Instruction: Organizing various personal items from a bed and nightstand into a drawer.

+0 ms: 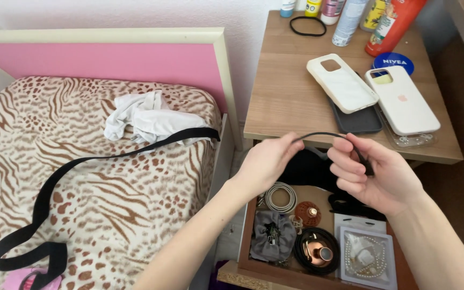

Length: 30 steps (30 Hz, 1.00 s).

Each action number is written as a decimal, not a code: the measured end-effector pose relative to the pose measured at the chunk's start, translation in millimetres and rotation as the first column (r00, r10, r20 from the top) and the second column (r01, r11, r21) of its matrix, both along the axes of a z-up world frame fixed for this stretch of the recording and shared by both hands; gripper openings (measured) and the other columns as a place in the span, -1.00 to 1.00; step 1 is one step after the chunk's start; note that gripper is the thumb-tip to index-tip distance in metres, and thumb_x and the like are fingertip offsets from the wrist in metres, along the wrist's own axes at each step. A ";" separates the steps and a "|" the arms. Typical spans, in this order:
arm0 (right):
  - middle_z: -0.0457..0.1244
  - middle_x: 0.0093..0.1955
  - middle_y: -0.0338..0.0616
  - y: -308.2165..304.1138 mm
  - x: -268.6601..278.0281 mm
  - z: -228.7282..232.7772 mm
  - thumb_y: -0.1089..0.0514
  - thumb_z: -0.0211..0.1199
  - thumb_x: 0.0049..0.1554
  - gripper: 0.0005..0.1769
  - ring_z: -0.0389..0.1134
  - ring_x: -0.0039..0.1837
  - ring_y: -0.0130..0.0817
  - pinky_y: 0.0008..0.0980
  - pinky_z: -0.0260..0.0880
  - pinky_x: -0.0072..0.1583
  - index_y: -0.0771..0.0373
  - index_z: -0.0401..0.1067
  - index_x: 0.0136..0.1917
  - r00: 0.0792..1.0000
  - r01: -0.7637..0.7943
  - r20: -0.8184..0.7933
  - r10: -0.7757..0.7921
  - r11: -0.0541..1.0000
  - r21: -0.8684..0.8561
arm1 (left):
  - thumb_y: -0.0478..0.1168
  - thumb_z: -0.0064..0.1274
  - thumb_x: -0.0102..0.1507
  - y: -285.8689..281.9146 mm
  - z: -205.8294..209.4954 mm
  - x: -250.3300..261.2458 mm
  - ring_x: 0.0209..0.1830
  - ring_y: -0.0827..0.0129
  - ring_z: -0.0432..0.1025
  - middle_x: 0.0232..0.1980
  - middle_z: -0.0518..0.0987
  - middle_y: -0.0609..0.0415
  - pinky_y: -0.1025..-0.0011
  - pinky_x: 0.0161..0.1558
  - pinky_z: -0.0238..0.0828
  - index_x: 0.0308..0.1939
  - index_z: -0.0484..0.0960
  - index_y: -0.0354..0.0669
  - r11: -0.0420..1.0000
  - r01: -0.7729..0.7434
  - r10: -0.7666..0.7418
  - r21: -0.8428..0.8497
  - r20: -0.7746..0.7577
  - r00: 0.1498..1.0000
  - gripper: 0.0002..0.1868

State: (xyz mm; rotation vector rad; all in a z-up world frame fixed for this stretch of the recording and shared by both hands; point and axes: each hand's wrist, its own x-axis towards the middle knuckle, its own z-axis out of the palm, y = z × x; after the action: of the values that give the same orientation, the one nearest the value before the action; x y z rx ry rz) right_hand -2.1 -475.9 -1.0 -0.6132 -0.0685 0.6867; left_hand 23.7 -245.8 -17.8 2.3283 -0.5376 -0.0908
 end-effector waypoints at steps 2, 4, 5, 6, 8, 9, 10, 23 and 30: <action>-0.11 -0.39 -0.33 8.5 -3.7 7.8 0.06 -0.11 0.43 -0.70 -0.17 -0.40 -0.53 -0.53 -0.15 -0.38 0.16 0.16 -0.16 0.998 0.019 0.056 -0.021 0.999 0.043 | 0.06 -0.33 0.47 -10.6 -9.7 -0.5 -0.26 -0.28 0.51 -0.26 0.67 -0.20 -0.07 -0.29 0.36 -0.03 0.36 -0.09 0.991 0.043 -0.046 0.127 0.020 0.999 -0.68; -0.10 -0.37 -0.32 13.5 -2.7 5.7 0.07 -0.08 0.42 -0.71 -0.15 -0.37 -0.52 -0.52 -0.11 -0.35 0.16 0.16 -0.16 0.993 0.029 0.113 -0.039 0.996 0.089 | 0.07 -0.34 0.48 -18.7 -18.9 -3.1 -0.27 -0.34 0.51 -0.26 0.67 -0.21 -0.18 -0.33 0.38 -0.04 0.31 -0.13 0.964 0.077 -0.088 0.256 0.035 0.995 -0.66; -0.02 -0.29 -0.24 14.4 -1.0 -0.2 0.03 -0.07 0.42 -0.70 -0.04 -0.27 -0.42 -0.44 0.00 -0.20 0.14 0.15 -0.15 0.987 0.119 0.105 -0.123 0.992 0.045 | 0.05 -0.33 0.48 -21.4 -23.3 -6.4 -0.32 -0.33 0.51 -0.30 0.65 -0.22 -0.16 -0.37 0.37 -0.03 0.31 -0.15 0.960 0.104 -0.111 0.259 0.011 0.994 -0.67; 0.05 -0.21 -0.15 15.6 0.7 -6.1 -0.01 -0.05 0.43 -0.69 0.06 -0.18 -0.32 -0.36 0.11 -0.06 0.13 0.14 -0.14 0.973 0.207 0.100 -0.206 0.978 0.001 | 0.03 -0.32 0.49 -23.8 -27.8 -9.8 -0.37 -0.32 0.50 -0.33 0.64 -0.23 -0.15 -0.42 0.36 -0.03 0.31 -0.17 0.956 0.132 -0.133 0.260 -0.013 0.991 -0.67; 0.01 -0.22 -0.18 19.2 5.0 -8.8 -0.05 -0.03 0.44 -0.62 0.04 -0.18 -0.35 -0.39 0.12 -0.05 0.15 0.17 -0.18 0.947 0.308 0.105 -0.302 0.950 -0.045 | 0.02 -0.33 0.47 -24.4 -7.3 -19.6 -0.30 -0.27 0.52 -0.25 0.65 -0.23 -0.07 -0.34 0.36 0.02 0.34 -0.18 0.971 0.162 -0.138 0.175 -0.144 0.980 -0.67; -0.03 -0.24 -0.21 21.4 7.5 -10.1 -0.10 -0.01 0.45 -0.55 0.02 -0.18 -0.38 -0.41 0.13 -0.04 0.17 0.19 -0.21 0.911 0.407 0.115 -0.397 0.909 -0.090 | 0.00 -0.33 0.46 -24.5 3.2 -24.3 -0.23 -0.21 0.53 -0.17 0.66 -0.22 0.00 -0.27 0.35 0.08 0.36 -0.18 0.980 0.182 -0.154 0.085 -0.270 0.950 -0.65; -0.03 -0.24 -0.21 17.0 11.3 -13.9 -0.10 -0.01 0.45 -0.55 0.02 -0.18 -0.38 -0.41 0.13 -0.04 0.17 0.19 -0.21 0.912 0.404 0.115 -0.393 0.911 -0.089 | 0.00 -0.33 0.46 -24.3 1.7 -24.8 -0.23 -0.21 0.53 -0.17 0.66 -0.22 0.00 -0.27 0.35 0.08 0.36 -0.18 0.980 0.179 -0.150 0.087 -0.270 0.951 -0.65; 0.35 -0.01 -0.01 16.2 11.9 -0.9 0.16 0.03 0.39 -0.83 0.38 0.06 -0.28 -0.37 0.43 0.17 0.25 0.40 0.08 0.847 0.530 0.144 -0.512 0.836 -0.145 | -0.23 -0.22 0.41 -0.8 -12.0 -25.9 -0.24 -0.02 0.60 -0.13 0.72 0.02 0.04 -0.29 0.50 0.10 0.59 0.01 0.986 0.008 -0.023 0.164 0.090 0.996 -0.71; 0.47 -0.02 0.15 42.0 3.0 -17.4 0.29 0.09 0.29 -0.76 0.51 0.02 -0.21 -0.19 0.56 0.12 0.45 0.48 0.14 0.725 0.575 0.687 -0.057 0.599 -0.557 | -0.10 -0.09 0.42 9.0 23.5 -44.3 -0.22 -0.11 0.64 -0.25 0.73 -0.05 0.06 -0.13 0.60 -0.04 0.72 -0.06 0.914 0.345 -0.339 0.213 -0.065 0.939 -0.73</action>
State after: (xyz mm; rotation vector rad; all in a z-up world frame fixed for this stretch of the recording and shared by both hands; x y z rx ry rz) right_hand 0.9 -433.9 -18.3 -1.6219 -0.2765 0.0593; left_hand -20.7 -236.8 5.7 2.4181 -0.9621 -0.3638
